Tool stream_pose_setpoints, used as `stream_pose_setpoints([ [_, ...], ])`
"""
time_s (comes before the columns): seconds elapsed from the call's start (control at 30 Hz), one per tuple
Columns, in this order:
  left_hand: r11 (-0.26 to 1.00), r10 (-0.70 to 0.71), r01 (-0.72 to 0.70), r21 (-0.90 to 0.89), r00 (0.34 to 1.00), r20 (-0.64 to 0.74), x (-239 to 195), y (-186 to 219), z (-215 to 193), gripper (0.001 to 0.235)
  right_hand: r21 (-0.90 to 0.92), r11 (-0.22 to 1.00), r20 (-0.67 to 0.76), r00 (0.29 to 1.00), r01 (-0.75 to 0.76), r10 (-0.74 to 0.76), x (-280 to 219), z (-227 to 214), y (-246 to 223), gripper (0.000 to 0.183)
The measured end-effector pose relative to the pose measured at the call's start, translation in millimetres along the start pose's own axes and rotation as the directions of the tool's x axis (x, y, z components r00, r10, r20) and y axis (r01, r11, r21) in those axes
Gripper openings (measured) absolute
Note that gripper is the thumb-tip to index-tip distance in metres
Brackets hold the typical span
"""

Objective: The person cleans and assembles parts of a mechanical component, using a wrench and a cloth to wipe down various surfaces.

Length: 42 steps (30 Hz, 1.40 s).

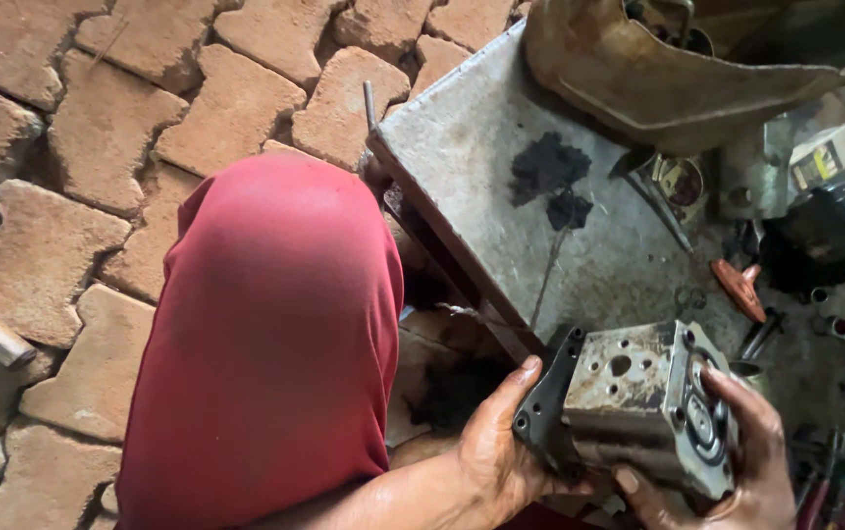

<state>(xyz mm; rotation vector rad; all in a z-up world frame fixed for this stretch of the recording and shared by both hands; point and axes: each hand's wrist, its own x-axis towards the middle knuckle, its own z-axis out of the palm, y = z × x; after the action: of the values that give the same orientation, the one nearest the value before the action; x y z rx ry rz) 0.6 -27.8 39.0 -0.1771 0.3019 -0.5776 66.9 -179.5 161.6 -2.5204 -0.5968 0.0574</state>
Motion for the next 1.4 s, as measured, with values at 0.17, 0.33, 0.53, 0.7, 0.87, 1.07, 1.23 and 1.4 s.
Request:
stream_pose_setpoints([
  [0.17, 1.0, 0.005, -0.005, -0.03, 1.0, -0.015, 0, 1, -5, 0.074, 0.098, 0.995, -0.181, 0.983, 0.013, 0.005, -23, 22, -3, 0.093],
  [0.33, 0.996, -0.001, -0.001, -0.087, 1.0, -0.027, 1, -5, -15, 0.076, -0.186, 0.974, -0.296, 0.938, 0.13, -0.182, -10, 27, -25, 0.09],
  [0.53, 0.997, -0.026, 0.028, -0.069, 0.999, 0.025, -1, -2, -18, 0.079, -0.038, 0.985, -0.473, 0.865, 0.17, -0.167, -16, 65, -25, 0.08],
  [0.7, 0.997, -0.037, 0.036, -0.062, 0.999, -0.004, -8, 3, -6, 0.077, 0.059, 0.978, -0.441, 0.884, 0.201, -0.155, -32, 73, -7, 0.078],
  [0.87, 0.999, -0.012, 0.009, -0.052, 0.998, -0.058, -11, 7, 4, 0.075, 0.454, 0.889, -0.522, 0.829, 0.069, 0.202, -20, 70, -5, 0.067],
  [1.07, 0.999, -0.022, 0.015, -0.046, 0.989, -0.147, -13, 11, 11, 0.075, 0.156, 0.977, -0.429, 0.901, 0.143, -0.064, -35, 80, -18, 0.087],
  [1.23, 0.997, -0.008, -0.003, -0.082, 0.992, -0.127, -13, 12, 14, 0.072, 0.092, 0.977, -0.468, 0.874, 0.19, -0.126, -33, 80, -17, 0.087],
  [1.4, 0.992, 0.039, -0.052, -0.112, 0.993, -0.112, -13, 11, 17, 0.068, -0.008, 0.984, -0.408, 0.898, 0.18, -0.168, -22, 71, -29, 0.093],
])
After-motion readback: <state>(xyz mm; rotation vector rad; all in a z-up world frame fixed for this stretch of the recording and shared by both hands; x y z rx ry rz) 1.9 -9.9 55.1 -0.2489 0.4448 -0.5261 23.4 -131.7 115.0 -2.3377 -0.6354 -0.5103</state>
